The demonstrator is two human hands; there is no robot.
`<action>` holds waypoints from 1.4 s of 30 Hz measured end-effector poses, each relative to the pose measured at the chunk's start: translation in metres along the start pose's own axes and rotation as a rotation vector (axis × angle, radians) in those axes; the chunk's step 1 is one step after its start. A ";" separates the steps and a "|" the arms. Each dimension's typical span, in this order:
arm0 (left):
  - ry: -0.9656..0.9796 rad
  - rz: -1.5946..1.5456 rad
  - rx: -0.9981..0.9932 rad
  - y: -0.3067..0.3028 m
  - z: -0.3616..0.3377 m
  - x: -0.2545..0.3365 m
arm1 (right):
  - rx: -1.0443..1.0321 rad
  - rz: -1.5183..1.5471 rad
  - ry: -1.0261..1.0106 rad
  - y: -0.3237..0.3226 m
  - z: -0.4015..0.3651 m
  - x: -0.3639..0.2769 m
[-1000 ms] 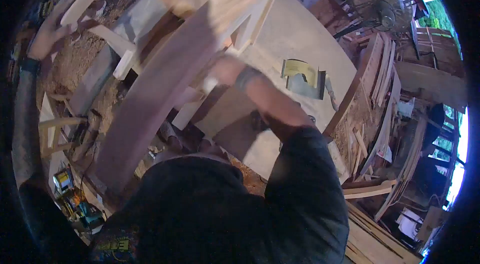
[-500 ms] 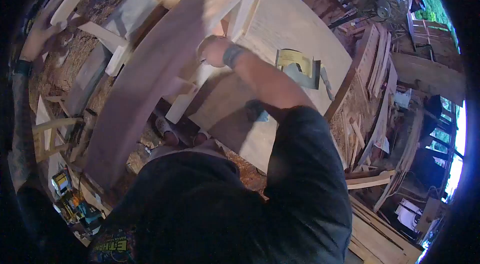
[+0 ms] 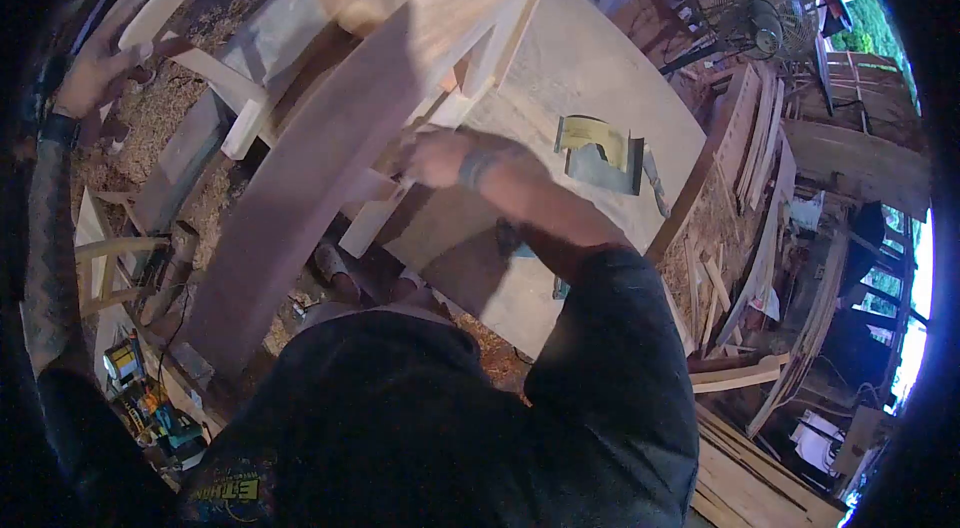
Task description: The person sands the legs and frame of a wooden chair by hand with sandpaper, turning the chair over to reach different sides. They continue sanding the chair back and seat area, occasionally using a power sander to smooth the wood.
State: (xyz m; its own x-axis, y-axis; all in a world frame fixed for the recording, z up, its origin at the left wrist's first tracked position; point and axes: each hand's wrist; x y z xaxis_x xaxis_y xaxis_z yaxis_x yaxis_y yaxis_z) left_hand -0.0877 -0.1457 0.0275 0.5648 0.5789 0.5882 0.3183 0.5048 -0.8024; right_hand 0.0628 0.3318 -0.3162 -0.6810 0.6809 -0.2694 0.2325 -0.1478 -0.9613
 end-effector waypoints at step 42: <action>-0.023 -0.077 -0.010 0.000 -0.001 -0.005 | 0.634 1.609 0.734 0.068 -0.097 -0.093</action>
State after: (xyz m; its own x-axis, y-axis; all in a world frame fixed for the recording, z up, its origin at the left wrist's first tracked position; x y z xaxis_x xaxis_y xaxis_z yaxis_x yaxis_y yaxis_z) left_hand -0.0898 -0.1493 0.0249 0.5204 0.5535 0.6502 0.3679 0.5419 -0.7557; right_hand 0.2092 0.3283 -0.3515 0.3319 -0.2544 -0.9084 -0.1118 -0.9668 0.2299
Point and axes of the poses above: each hand's wrist, its own z-axis towards the middle knuckle, its own y-axis out of the palm, x = y × z, and after that the axes turned 11 degrees about -z, right-handed
